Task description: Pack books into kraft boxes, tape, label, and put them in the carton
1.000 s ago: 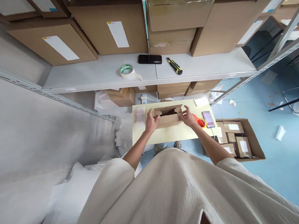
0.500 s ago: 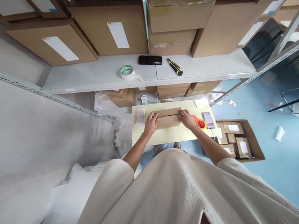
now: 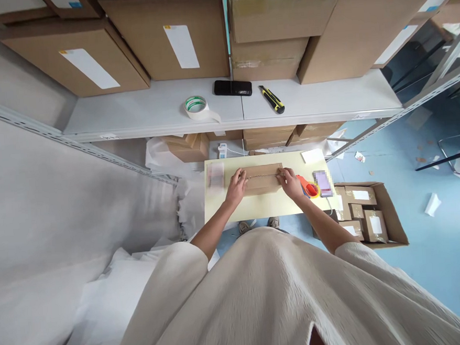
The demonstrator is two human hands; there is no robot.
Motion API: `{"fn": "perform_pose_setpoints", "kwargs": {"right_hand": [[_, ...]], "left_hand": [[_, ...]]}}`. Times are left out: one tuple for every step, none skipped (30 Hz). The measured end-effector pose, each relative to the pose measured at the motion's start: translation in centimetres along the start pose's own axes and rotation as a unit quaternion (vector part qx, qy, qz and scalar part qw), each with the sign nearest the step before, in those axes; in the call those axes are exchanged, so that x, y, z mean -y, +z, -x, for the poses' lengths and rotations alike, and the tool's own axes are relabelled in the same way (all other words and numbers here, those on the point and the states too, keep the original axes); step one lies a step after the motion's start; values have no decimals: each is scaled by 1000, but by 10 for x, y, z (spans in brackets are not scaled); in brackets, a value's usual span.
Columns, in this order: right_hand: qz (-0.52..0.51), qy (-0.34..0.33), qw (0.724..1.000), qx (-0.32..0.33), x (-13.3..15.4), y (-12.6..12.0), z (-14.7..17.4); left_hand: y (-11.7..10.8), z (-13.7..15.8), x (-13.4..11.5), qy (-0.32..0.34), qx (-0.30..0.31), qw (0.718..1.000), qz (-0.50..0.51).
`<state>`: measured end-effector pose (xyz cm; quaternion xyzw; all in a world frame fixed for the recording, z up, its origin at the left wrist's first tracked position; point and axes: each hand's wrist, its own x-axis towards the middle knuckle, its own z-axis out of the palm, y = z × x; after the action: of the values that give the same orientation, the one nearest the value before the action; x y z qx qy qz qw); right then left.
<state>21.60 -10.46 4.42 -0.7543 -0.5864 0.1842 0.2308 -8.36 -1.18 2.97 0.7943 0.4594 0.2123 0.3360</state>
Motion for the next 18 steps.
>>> {"fn": "perform_pose_setpoints", "kwargs": {"right_hand": [[1, 3, 1000, -2, -1, 0, 0], [3, 5, 1000, -3, -2, 0, 1], [5, 6, 1000, -4, -4, 0, 1], [7, 6, 1000, -4, -4, 0, 1], [9, 5, 1000, -2, -5, 0, 0], [10, 4, 1000, -1, -5, 0, 0], [13, 3, 1000, 0, -6, 0, 0], [16, 4, 1000, 0, -5, 0, 0], [20, 7, 1000, -1, -5, 0, 0], [22, 10, 1000, -3, -4, 0, 0], [23, 13, 1000, -4, -2, 0, 0], [21, 15, 1000, -6, 0, 0, 0], [15, 16, 1000, -7, 2, -1, 1], [6, 17, 1000, -6, 4, -2, 1], [-7, 17, 1000, -5, 6, -3, 0], [-24, 17, 1000, -1, 7, -4, 0], [-46, 16, 999, 6, 6, -6, 1], [-71, 17, 997, 12, 4, -7, 1]], "left_hand": [[0, -2, -1, -1, 4, 1000, -1], [-1, -3, -4, -4, 7, 1000, -4], [-2, -5, -7, -5, 8, 1000, -12], [-3, -6, -11, -3, 7, 1000, -23], [-4, -7, -16, 2, 3, 999, -37], [-4, -8, -22, 12, 1, 999, -51], [-4, -9, -29, 26, 3, 998, -64], [-2, -11, -36, 42, 11, 996, -74], [0, -12, -43, 57, 27, 995, -79], [2, -13, -49, 68, 46, 993, -85], [5, -14, -54, 76, 66, 991, -91], [8, -15, -58, 82, 84, 988, -98], [11, -15, -61, 85, 98, 986, -107], [12, -16, -62, 86, 108, 984, -114], [14, -16, -62, 87, 112, 983, -118], [14, -15, -62, 86, 113, 983, -119], [15, -15, -61, 85, 113, 983, -117], [15, -15, -61, 83, 112, 984, -115]]}}
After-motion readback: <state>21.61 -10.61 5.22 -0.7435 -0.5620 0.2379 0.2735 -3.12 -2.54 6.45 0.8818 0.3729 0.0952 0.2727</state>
